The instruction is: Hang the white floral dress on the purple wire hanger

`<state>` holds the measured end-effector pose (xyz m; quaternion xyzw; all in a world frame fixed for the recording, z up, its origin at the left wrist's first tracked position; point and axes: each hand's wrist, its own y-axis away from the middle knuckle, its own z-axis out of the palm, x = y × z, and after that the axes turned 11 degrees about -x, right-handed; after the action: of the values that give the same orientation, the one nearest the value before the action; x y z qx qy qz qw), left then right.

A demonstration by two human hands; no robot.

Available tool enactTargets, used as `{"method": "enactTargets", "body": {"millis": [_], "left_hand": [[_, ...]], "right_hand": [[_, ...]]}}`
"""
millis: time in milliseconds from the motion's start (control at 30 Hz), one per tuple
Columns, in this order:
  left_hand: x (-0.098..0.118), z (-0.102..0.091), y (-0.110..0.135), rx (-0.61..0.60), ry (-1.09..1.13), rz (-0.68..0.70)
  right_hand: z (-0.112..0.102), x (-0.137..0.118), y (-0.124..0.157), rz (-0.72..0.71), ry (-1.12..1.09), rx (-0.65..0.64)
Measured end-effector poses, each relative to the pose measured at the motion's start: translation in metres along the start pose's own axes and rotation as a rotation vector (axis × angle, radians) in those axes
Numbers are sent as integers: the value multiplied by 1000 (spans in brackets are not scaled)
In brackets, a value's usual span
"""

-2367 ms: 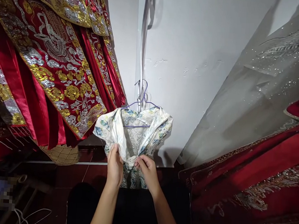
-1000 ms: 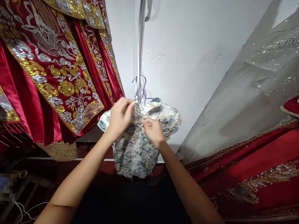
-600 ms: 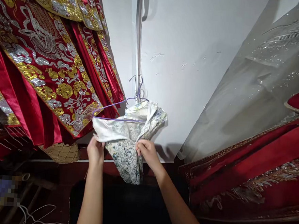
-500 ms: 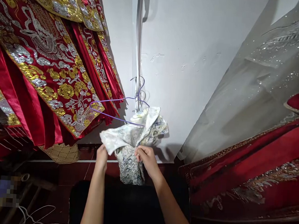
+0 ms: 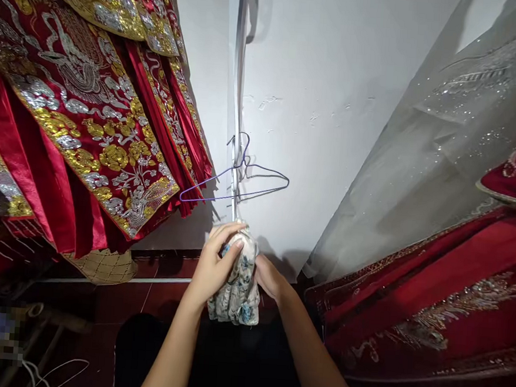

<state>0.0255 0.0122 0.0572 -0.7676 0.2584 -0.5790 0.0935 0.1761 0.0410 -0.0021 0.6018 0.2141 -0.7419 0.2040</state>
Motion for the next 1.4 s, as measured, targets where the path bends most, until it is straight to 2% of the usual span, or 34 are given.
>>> {"method": "enactTargets", "body": {"millis": [133,200,267,367,433,500,600,667,767,800,867,933,1033,1167,1267,1400], "left_hand": [[-11,-22,-8,-7,-42,-14],[-25,-33,-10,-84,61,-52],[-37,-39,-8,-221,186,-152],[-46,-42,-1,-370,195,-264],[-45,-41,5,-399,91,-260],[-40,-40,8,-392,-20,-228],[-34,-41,11,-383,-105,-192],[-33,-43,13,-438,-120,-198],[-35,-51,17,-570,-193,-233],[-36,-56,18,-582,-245,-243],[-35,-69,17,-523,-372,-253],[-29,-83,13,-417,-482,-249],[-10,-96,4,-322,-529,-194],[11,-99,-2,-330,-552,-133],[3,-107,4,-453,-692,-202],[-27,-132,14,-604,-884,-450]], "right_hand": [[-2,-30,-8,-36,-187,-28],[-4,-41,-9,-38,-199,2],[-5,-49,-7,13,-195,-9],[-2,-55,2,124,-181,-162],[1,-56,7,196,-138,-302],[3,-57,8,220,-10,-355],[-2,-61,6,164,313,-252],[-9,-71,5,99,571,-153],[-26,-92,1,-90,845,104],[-33,-99,-2,-178,867,214],[-50,-108,-13,-347,812,414],[-68,-109,-32,-435,697,515],[-89,-94,-72,-378,588,456],[-91,-62,-111,-234,686,276],[-91,-44,-108,-170,739,193],[-105,-43,-74,-118,778,170]]}}
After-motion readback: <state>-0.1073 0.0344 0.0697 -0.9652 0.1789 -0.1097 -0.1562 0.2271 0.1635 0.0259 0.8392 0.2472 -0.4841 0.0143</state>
